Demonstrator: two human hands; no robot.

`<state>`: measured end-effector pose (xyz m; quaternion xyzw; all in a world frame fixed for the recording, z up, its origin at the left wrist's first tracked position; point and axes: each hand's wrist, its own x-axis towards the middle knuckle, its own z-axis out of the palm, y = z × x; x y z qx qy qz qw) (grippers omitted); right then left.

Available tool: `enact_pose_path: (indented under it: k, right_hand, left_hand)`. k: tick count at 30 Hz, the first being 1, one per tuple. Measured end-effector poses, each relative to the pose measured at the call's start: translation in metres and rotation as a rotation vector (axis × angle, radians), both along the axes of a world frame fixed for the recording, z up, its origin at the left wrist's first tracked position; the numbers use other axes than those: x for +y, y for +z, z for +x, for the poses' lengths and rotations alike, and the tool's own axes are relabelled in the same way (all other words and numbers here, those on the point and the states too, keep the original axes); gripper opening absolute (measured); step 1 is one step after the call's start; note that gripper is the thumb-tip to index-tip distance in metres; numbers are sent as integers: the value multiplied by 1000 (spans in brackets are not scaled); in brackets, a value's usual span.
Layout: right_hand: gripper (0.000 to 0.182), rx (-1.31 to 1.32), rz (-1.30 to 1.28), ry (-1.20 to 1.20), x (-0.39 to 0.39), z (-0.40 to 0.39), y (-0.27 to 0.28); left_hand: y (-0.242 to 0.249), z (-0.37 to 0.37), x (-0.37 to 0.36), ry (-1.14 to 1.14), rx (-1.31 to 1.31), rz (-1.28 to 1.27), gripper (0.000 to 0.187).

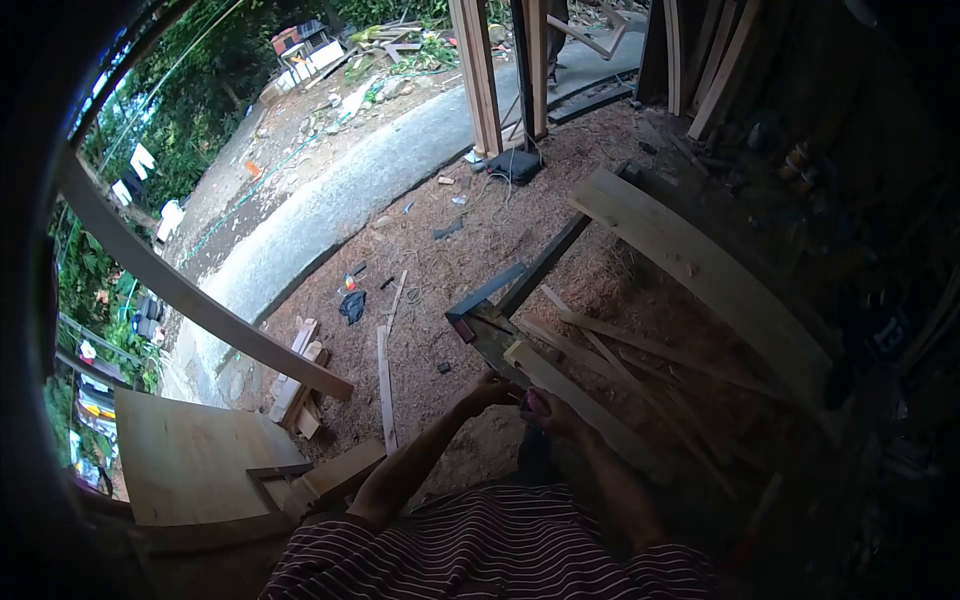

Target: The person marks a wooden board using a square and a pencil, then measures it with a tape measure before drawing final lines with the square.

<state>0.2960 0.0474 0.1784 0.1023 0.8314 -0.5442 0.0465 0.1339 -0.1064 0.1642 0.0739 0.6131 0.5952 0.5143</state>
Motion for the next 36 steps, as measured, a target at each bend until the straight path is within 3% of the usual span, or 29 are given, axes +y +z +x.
enact_pose_path:
  k: [7, 9, 12, 16, 22, 25, 28, 30, 34, 36]
  right_hand:
    - [79, -130, -364, -61, 28, -31, -5]
    - [76, -303, -499, -118, 37, -33, 0]
    - [73, -154, -419, -175, 41, -29, -16]
    - [70, -250, -343, -162, 53, -31, -7]
    - [66, -238, -281, -226, 50, -30, -11]
    - [63, -379, -355, -247, 47, -28, -15]
    - [66, -210, -286, -273, 45, -34, -18]
    - [68, -454, -369, -360, 44, -42, -13]
    - [69, -572, -420, -406, 35, -67, 14]
    - [67, -413, -131, -370, 30, -71, -1]
  left_hand:
    - [-9, -50, 13, -120, -133, 110, 34]
    - [-13, -60, 21, -144, -97, 94, 28]
    - [-23, -76, 34, -211, 13, 36, 37]
    - [-44, -89, 40, -262, 184, 25, 42]
    - [-50, -116, 48, -255, 77, -7, 36]
    - [-59, -134, 54, -292, 26, 11, 33]
    - [-71, -153, 62, -298, 7, 57, 30]
    - [-77, -162, 63, -275, -2, 91, 29]
    - [-85, -176, 53, -258, -67, 107, 32]
    - [-93, -181, 52, -342, -24, 145, 34]
